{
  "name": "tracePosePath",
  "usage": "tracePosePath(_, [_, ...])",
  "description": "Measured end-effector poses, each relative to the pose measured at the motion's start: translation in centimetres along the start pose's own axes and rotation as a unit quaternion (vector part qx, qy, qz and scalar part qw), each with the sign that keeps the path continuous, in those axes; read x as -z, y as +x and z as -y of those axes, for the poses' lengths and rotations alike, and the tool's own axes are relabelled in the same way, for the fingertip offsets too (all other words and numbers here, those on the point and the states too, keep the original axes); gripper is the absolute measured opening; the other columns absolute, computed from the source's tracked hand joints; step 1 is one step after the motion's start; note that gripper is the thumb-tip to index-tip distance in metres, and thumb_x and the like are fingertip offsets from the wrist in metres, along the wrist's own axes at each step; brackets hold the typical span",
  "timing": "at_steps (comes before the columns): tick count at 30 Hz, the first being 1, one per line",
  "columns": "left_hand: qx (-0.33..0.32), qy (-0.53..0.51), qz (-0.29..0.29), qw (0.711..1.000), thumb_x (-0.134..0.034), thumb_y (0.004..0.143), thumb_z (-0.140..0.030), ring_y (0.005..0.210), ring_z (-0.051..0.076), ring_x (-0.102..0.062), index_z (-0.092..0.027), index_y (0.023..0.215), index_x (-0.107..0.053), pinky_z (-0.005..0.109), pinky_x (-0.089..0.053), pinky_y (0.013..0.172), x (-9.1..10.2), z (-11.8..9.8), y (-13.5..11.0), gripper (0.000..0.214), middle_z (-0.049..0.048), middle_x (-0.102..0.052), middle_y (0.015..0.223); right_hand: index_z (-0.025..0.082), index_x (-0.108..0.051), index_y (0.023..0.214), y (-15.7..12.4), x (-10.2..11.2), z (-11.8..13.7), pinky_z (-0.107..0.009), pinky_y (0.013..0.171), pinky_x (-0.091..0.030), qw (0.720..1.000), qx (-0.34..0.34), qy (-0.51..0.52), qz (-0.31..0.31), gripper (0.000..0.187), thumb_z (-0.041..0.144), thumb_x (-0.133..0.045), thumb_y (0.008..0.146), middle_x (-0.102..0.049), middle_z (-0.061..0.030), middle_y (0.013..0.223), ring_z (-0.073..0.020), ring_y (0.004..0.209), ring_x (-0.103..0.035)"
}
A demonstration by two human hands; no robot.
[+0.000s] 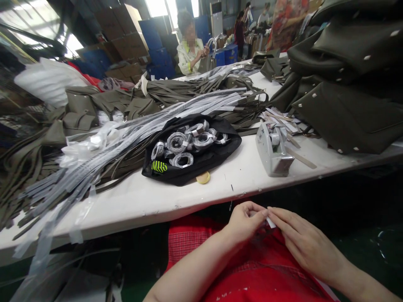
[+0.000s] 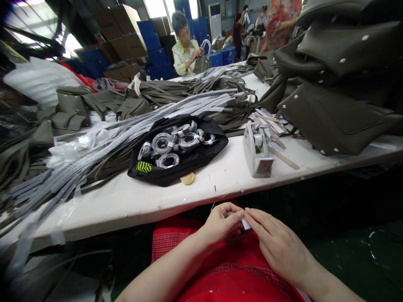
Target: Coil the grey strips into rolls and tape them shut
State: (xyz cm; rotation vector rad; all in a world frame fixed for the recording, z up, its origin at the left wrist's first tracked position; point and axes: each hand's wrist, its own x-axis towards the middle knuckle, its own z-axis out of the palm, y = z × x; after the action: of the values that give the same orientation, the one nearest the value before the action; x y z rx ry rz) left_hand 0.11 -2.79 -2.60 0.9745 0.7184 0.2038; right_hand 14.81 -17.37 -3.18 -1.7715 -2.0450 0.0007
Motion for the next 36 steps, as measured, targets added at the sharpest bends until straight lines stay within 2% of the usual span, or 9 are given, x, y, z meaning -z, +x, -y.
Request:
tracePosePath(3, [-0.015,0.017,0.004,1.000,-0.083,0.051,-0.072,0.053,0.008,-0.052,-0.011,0.086,-0.062,0.022,-0.043,0.053,-0.1,-0.2,0.2,0.074,0.0018,-0.063,0.065,0.024,-0.060,0.130,1.4,2.3,-1.8,-0.037,0.099,-0.056,0.996,-0.048,0.027,-0.072,0.040,0.014,-0.047,0.093,-0.067,-0.0081,0.127,-0.0240,0.115,-0.065])
tracePosePath(7, [-0.040,0.015,-0.010,0.999,-0.081,0.054,-0.073,0.049,0.007,-0.047,-0.013,0.085,-0.060,0.020,-0.035,0.048,0.2,0.0,0.2,0.071,-0.0009,-0.060,0.059,0.021,-0.069,0.111,5.5,5.4,-7.8,-0.046,0.099,-0.049,0.944,-0.172,-0.026,-0.279,0.026,0.033,-0.055,0.093,-0.071,-0.0114,0.111,-0.0300,0.105,-0.066])
tracePosePath(11, [-0.055,0.006,-0.010,0.998,-0.079,0.057,-0.074,0.048,0.008,-0.047,-0.013,0.087,-0.059,0.021,-0.035,0.048,0.5,1.3,0.8,0.071,-0.0015,-0.058,0.058,0.022,-0.077,0.086,10.1,5.2,-14.0,-0.049,0.096,-0.048,0.929,-0.291,0.085,-0.211,0.041,0.055,-0.052,0.085,-0.074,-0.0117,0.100,-0.0350,0.103,-0.065])
tracePosePath(14, [-0.085,0.012,-0.003,0.996,-0.077,0.061,-0.075,0.049,0.008,-0.045,-0.013,0.088,-0.059,0.021,-0.032,0.049,0.9,2.7,1.5,0.070,-0.0002,-0.058,0.059,0.023,-0.074,0.063,12.1,3.8,-15.7,-0.045,0.082,-0.053,0.922,-0.310,0.142,-0.183,0.049,0.064,-0.055,0.080,-0.075,-0.0111,0.086,-0.0337,0.089,-0.069])
tracePosePath(18, [-0.097,0.018,0.002,0.995,-0.076,0.063,-0.075,0.049,0.007,-0.042,-0.013,0.087,-0.059,0.021,-0.031,0.050,1.4,4.0,2.4,0.068,-0.0005,-0.057,0.060,0.021,-0.074,0.067,12.3,3.6,-14.4,-0.041,0.081,-0.054,0.911,-0.305,0.197,-0.194,0.048,0.066,-0.062,0.077,-0.076,-0.0111,0.092,-0.0317,0.089,-0.070])
tracePosePath(23, [-0.101,0.033,0.024,0.994,-0.073,0.067,-0.075,0.050,0.007,-0.042,-0.013,0.089,-0.060,0.021,-0.029,0.051,1.6,4.5,2.9,0.067,-0.0014,-0.055,0.059,0.023,-0.070,0.077,8.9,3.2,-11.7,-0.039,0.094,-0.045,0.901,-0.313,0.177,-0.242,0.035,0.057,-0.065,0.081,-0.071,-0.0074,0.101,-0.0298,0.101,-0.064])
tracePosePath(29, [-0.146,0.040,0.001,0.989,-0.071,0.070,-0.074,0.053,0.006,-0.039,-0.013,0.093,-0.060,0.021,-0.028,0.053,1.5,4.2,2.9,0.067,-0.0010,-0.058,0.065,0.022,-0.064,0.072,4.8,-0.2,-10.4,-0.036,0.068,-0.051,0.853,-0.418,0.291,-0.112,0.045,0.066,-0.059,0.078,-0.068,-0.0042,0.064,-0.0255,0.067,-0.064])
tracePosePath(33, [-0.155,0.033,-0.024,0.987,-0.072,0.071,-0.073,0.056,0.008,-0.041,-0.013,0.093,-0.061,0.022,-0.031,0.056,0.9,3.4,2.2,0.065,-0.0012,-0.057,0.065,0.022,-0.063,0.075,5.1,1.4,-6.9,-0.030,0.070,-0.047,0.846,-0.384,0.356,-0.098,0.040,0.062,-0.063,0.083,-0.065,-0.0002,0.068,-0.0197,0.070,-0.060])
tracePosePath(36, [-0.165,0.049,-0.045,0.984,-0.072,0.079,-0.062,0.063,0.010,-0.046,-0.013,0.092,-0.063,0.023,-0.035,0.060,0.4,2.4,1.3,0.051,0.0015,-0.061,0.072,0.022,-0.059,0.073,6.0,3.2,-3.6,-0.026,0.062,-0.043,0.820,-0.363,0.437,-0.072,0.040,0.060,-0.064,0.086,-0.060,0.0025,0.065,-0.0153,0.063,-0.053])
